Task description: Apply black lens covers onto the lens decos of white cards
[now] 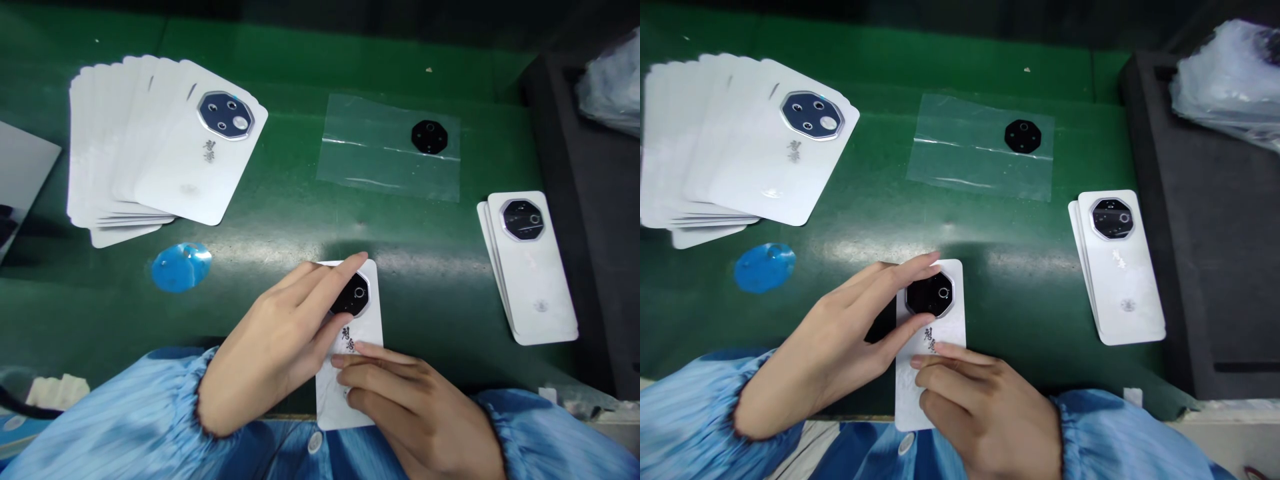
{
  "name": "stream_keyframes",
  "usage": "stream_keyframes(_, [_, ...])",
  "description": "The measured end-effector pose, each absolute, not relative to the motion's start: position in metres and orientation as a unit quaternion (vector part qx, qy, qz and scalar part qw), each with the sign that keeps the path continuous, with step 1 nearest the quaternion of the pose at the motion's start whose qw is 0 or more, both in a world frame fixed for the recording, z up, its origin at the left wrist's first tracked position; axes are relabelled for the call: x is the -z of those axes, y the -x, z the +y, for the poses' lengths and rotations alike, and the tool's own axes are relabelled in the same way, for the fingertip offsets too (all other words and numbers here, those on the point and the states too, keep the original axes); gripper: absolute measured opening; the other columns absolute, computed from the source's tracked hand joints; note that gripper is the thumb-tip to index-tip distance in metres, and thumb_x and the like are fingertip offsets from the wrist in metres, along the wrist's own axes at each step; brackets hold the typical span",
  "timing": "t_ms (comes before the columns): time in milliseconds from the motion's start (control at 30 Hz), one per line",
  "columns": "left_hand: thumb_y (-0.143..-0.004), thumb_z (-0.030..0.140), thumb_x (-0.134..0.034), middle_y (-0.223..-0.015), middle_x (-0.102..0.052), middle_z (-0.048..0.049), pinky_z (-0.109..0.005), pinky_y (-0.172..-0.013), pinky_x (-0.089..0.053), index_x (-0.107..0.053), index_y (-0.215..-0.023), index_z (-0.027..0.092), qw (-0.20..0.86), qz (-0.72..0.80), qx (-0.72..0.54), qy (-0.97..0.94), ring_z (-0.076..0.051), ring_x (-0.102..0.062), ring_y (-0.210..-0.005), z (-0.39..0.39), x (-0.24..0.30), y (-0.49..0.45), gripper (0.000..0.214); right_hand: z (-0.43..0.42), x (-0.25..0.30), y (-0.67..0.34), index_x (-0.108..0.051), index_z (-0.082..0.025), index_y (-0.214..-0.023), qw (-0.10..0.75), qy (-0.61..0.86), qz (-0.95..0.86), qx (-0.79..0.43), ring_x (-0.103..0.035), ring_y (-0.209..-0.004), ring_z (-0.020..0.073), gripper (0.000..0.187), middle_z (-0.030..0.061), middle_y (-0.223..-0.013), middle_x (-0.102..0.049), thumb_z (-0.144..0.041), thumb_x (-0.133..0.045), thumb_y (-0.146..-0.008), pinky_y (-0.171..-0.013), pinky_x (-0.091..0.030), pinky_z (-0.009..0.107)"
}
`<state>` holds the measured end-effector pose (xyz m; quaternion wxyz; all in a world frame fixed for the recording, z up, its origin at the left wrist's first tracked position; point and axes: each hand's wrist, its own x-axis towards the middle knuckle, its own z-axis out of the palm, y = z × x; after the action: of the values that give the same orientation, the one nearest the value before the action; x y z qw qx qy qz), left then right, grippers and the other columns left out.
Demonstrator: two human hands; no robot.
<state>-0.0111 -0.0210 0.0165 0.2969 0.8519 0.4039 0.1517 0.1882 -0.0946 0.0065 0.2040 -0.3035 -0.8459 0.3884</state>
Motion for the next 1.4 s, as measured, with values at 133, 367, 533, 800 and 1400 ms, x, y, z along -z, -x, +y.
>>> stream_keyframes(133, [-0.090,0.016,-0.056,-0.119,-0.061,-0.0043,-0.027,-0.082,-0.050,-0.031,-0.145,0.017,0.292,0.410,-0.157,-0.850,-0.016,-0.056,-0.096,-0.022,-0.016,0.011,0.060,-0.094,-0.007,-0.187,-0.060,-0.007,-0.102,0.201,0.307,-0.844,-0.392,-0.046,-0.129,0.0152,0.031,0.0102,-0.110,-0.065,-0.010,-0.029,-0.099,-0.118,-0.027,0.027])
stream_keyframes(367, [-0.091,0.017,-0.055,-0.115,-0.062,-0.0043,-0.027,-0.082,-0.049,-0.032,-0.144,0.016,0.295,0.396,-0.161,-0.855,-0.016,-0.055,-0.093,-0.022,-0.016,0.011,0.058,-0.095,-0.006,-0.187,-0.060,-0.007,-0.101,0.203,0.309,-0.841,-0.394,-0.047,-0.128,0.0150,0.029,0.0098,-0.110,-0.065,-0.010,-0.031,-0.099,-0.118,-0.027,0.027])
stream_keyframes(533, [-0.091,0.015,-0.054,-0.113,-0.061,-0.0046,-0.026,-0.080,-0.050,-0.030,-0.146,0.014,0.287,0.388,-0.151,-0.863,-0.016,-0.054,-0.091,-0.020,-0.018,0.011,0.059,-0.094,-0.008,-0.187,-0.060,-0.008,-0.101,0.201,0.308,-0.841,-0.398,-0.048,-0.128,0.0157,0.031,0.0104,-0.110,-0.065,-0.009,-0.029,-0.099,-0.117,-0.028,0.027])
stream_keyframes(800, [-0.091,0.012,-0.050,-0.110,-0.062,-0.0077,-0.034,-0.078,-0.054,-0.022,-0.150,0.015,0.244,0.382,-0.097,-0.886,-0.021,-0.054,-0.094,-0.026,-0.022,0.009,0.065,-0.094,-0.012,-0.188,-0.059,-0.009,-0.100,0.209,0.313,-0.833,-0.405,-0.053,-0.123,0.0158,0.028,0.0103,-0.109,-0.067,-0.006,-0.032,-0.096,-0.114,-0.034,0.029])
stream_keyframes(1400, [-0.086,0.048,-0.060,-0.139,-0.049,-0.0146,-0.033,-0.111,-0.034,-0.025,-0.146,0.006,0.283,0.377,-0.203,-0.858,-0.021,-0.039,-0.132,-0.019,0.008,0.032,0.081,-0.059,-0.030,-0.185,-0.064,0.001,-0.105,0.073,0.301,-0.941,-0.136,-0.050,-0.125,0.0349,0.034,0.0260,-0.128,-0.056,-0.004,-0.033,-0.093,-0.109,-0.042,0.048])
